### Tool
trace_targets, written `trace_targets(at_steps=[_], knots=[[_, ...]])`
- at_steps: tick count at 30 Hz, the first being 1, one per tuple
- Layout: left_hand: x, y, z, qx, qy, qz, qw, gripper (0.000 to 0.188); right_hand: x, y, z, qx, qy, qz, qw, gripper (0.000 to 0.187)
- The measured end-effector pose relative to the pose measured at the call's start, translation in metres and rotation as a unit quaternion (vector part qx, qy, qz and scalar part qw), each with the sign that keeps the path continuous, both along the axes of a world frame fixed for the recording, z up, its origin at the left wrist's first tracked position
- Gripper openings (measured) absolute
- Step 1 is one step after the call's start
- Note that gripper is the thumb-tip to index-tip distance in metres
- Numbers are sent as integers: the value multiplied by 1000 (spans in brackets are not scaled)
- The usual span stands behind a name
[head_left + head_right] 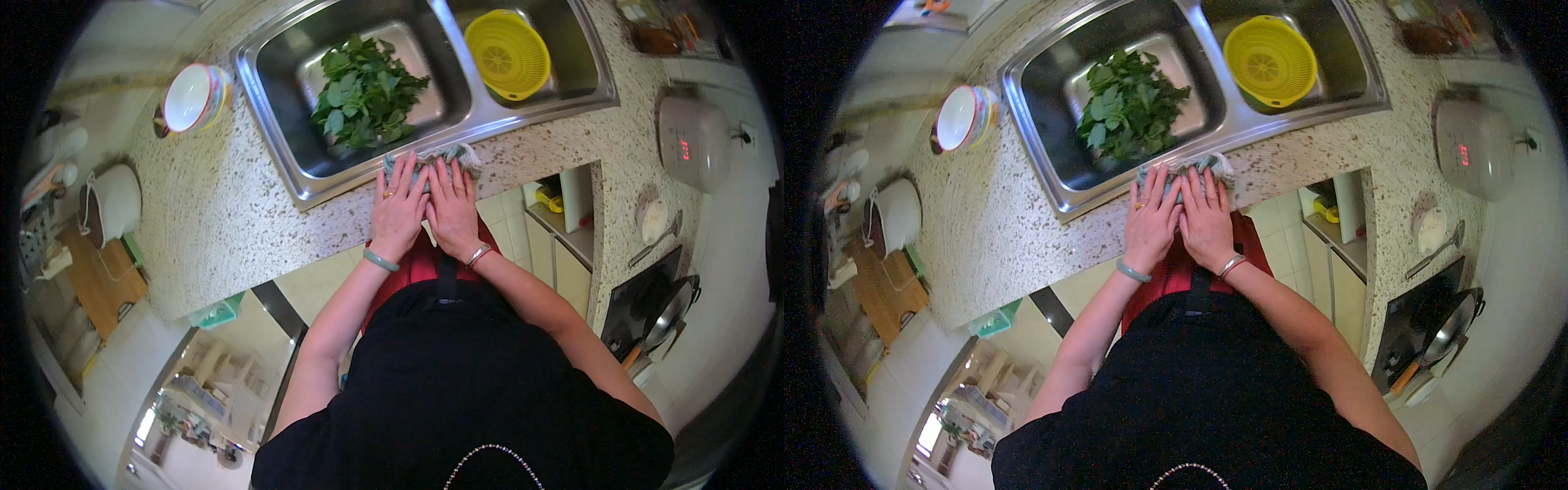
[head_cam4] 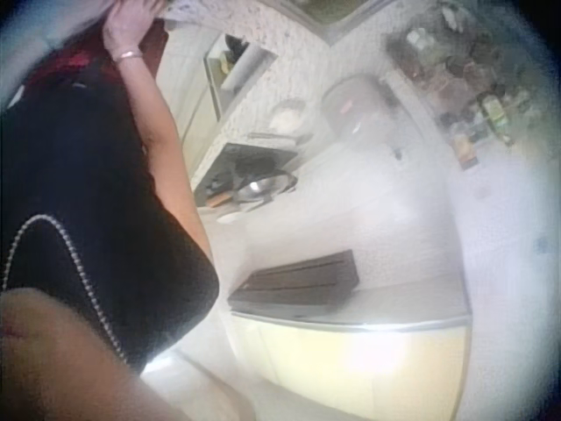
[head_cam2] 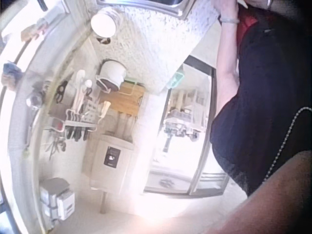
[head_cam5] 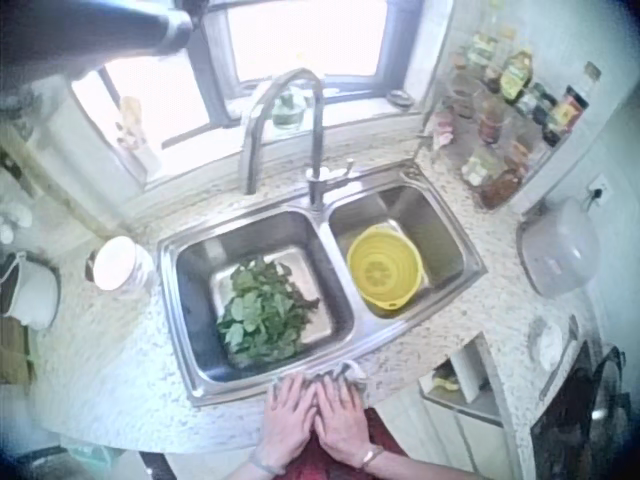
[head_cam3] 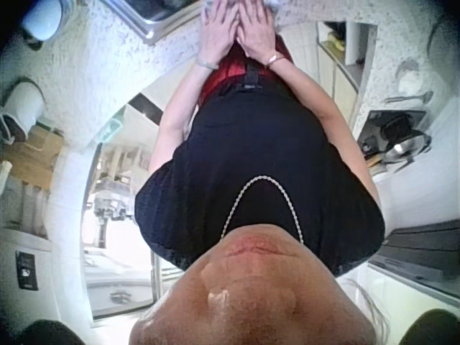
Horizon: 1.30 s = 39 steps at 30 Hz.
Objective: The person unpacks leafy green vegetables from a plastic bag into a kitchen sink. They then place a portion of the greens back into the bag, tie it, and store it in the refrigerator. Afterward, the person wipes the countertop with a cloth and proceeds to wash the remaining vegetables in the sink under running water.
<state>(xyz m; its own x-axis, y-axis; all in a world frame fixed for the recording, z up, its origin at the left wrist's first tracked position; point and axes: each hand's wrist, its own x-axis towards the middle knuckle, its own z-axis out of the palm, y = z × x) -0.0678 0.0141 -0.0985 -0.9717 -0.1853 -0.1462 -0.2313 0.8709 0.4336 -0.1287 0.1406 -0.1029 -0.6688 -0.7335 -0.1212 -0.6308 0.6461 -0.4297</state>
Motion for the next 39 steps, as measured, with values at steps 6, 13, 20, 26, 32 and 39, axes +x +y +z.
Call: trace_targets(at_steps=[6, 13, 20, 26, 32, 39], knots=[[86, -41, 1, -5, -49, 93, 994, 58, 44, -53, 3, -5, -43, 156, 987, 57], [162, -72, 4, -27, -65, 248, 966, 58, 88, -127, 1, -29, -42, 314, 948, 55], [186, -96, -7, 29, -45, 327, 943, 70, 101, -197, 17, -1, -10, 421, 907, 48], [157, -167, -7, -20, -38, 299, 953, 82, 88, -256, 0, -31, 43, 381, 923, 49], [125, -254, -13, -42, -14, 275, 960, 84, 58, -334, -12, -53, 51, 355, 932, 49], [117, -320, -18, -22, 2, 267, 963, 86, 53, -394, -22, -68, 56, 333, 939, 50]])
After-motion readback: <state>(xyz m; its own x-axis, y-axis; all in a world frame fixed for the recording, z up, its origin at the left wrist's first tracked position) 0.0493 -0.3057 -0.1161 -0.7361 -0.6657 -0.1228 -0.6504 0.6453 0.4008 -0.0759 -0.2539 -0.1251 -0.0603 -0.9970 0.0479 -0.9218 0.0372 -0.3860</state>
